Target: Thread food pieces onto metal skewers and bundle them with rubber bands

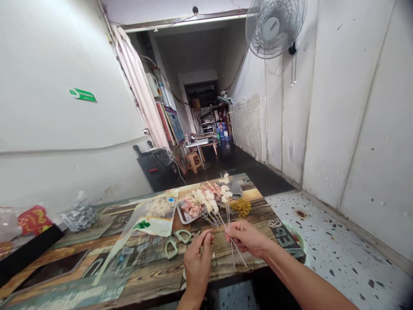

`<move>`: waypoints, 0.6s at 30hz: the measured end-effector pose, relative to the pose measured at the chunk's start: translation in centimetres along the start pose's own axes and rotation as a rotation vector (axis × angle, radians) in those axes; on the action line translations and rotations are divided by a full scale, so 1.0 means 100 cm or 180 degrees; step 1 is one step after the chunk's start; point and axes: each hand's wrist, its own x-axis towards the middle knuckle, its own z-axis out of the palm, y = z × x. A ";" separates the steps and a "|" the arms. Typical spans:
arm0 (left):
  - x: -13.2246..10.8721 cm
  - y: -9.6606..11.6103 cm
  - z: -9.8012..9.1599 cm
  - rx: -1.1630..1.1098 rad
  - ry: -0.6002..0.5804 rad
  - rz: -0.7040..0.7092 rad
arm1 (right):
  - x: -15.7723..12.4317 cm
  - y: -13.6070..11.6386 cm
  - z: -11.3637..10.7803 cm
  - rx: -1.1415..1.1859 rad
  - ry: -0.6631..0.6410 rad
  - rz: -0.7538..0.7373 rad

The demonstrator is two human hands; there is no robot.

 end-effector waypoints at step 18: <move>0.012 0.031 0.024 -0.0926 -0.0636 -0.0878 | 0.003 0.002 0.016 -0.3802 0.0526 -0.0944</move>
